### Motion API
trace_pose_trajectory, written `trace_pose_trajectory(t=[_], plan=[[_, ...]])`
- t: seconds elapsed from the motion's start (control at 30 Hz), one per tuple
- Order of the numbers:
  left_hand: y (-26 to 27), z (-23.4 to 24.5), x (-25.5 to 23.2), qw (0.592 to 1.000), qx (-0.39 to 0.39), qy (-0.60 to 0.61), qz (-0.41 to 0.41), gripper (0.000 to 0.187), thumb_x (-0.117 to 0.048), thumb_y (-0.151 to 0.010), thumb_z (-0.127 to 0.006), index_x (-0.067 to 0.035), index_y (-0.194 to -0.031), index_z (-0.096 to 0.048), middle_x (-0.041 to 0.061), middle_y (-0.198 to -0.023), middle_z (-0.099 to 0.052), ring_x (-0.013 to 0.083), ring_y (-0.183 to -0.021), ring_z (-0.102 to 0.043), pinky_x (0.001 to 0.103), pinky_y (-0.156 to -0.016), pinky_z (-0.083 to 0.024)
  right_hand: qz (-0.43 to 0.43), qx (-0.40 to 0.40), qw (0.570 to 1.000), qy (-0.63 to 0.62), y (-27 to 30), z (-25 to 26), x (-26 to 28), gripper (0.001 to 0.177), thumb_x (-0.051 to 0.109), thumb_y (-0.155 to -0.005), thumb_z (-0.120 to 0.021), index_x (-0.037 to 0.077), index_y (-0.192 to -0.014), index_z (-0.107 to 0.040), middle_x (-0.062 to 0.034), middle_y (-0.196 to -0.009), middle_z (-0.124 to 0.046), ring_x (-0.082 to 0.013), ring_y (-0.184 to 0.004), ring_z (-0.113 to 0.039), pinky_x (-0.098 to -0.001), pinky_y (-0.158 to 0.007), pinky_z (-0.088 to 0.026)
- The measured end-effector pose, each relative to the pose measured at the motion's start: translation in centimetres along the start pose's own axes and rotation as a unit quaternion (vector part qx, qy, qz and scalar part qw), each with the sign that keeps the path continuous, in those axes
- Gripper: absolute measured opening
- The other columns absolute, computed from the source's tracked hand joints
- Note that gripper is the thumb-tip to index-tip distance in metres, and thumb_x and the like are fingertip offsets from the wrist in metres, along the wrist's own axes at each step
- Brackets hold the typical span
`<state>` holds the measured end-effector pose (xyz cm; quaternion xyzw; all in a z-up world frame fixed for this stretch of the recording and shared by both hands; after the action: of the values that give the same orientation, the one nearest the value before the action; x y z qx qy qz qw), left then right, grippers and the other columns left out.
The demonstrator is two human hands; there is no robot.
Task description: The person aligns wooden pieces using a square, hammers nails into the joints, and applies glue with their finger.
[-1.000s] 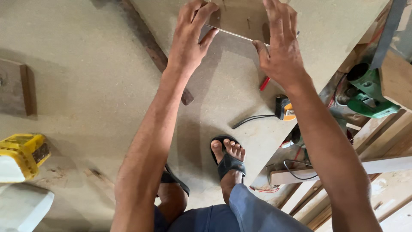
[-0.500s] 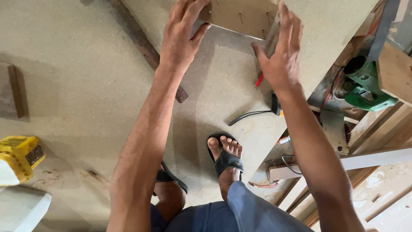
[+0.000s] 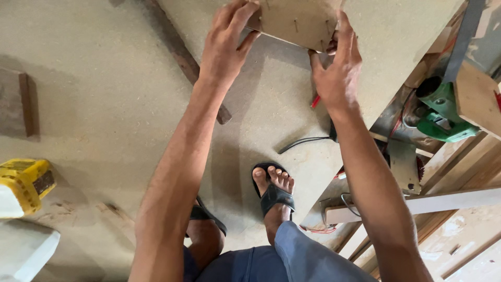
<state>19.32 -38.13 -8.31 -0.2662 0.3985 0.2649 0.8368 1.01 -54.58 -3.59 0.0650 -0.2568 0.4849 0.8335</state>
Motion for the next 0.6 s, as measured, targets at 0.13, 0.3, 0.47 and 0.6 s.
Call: trace_pose_trajectory(t=[0.13,0.3,0.47,0.6], plan=[[-0.1,0.2,-0.1,1.000,0.005,0.004,0.000,0.054,-0.015,-0.097,-0.085,-0.018,-0.141,-0.054,0.004,-0.141,-0.060,0.0284,-0.130,-0.060,0.039,-0.110,-0.057,0.008,-0.010,1.000,0.000,-0.3,0.0,0.5,0.096,-0.004,-0.089,-0.090,0.010,-0.163,-0.030,-0.0191,-0.133,-0.063,-0.0270,-0.108,-0.073,-0.0350,-0.090,-0.064],[-0.3,0.6,-0.4,1.000,0.020,0.009,0.018,0.058,-0.012,-0.096,-0.083,-0.017,-0.144,-0.051,0.007,-0.143,-0.057,0.0314,-0.132,-0.057,0.042,-0.109,-0.055,-0.062,0.006,0.997,-0.043,-0.5,0.2,0.6,0.094,-0.002,-0.094,-0.089,0.011,-0.164,-0.029,-0.0132,-0.123,-0.067,-0.0246,-0.105,-0.073,-0.0362,-0.092,-0.063],[1.8,3.3,0.6,0.996,-0.022,-0.002,0.091,0.084,-0.017,-0.093,-0.082,-0.009,-0.160,-0.031,0.018,-0.156,-0.045,0.0404,-0.143,-0.044,0.051,-0.121,-0.041,0.008,-0.038,0.999,-0.014,0.3,2.9,5.6,0.094,-0.003,-0.086,-0.078,0.002,-0.160,-0.020,-0.0268,-0.150,-0.041,-0.0355,-0.127,-0.052,-0.0448,-0.107,-0.050],[7.8,15.0,6.4,0.890,-0.202,-0.238,0.334,0.095,-0.046,-0.098,-0.082,-0.007,-0.161,-0.021,0.025,-0.165,-0.024,0.0506,-0.150,-0.022,0.066,-0.123,-0.023,0.023,0.014,0.998,-0.058,0.2,-0.3,12.8,0.081,0.006,-0.098,-0.073,0.009,-0.164,-0.025,-0.0143,-0.157,-0.047,-0.0297,-0.114,-0.054,-0.0398,-0.102,-0.050]])
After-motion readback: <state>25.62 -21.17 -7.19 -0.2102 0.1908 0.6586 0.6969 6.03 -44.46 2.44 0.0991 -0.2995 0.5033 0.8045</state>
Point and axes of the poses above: each hand's wrist, its own y-axis away from the middle knuckle, its own z-axis out of the back of the hand, x = y × z, the point moved 6 cm from there along -y, towards the middle knuckle
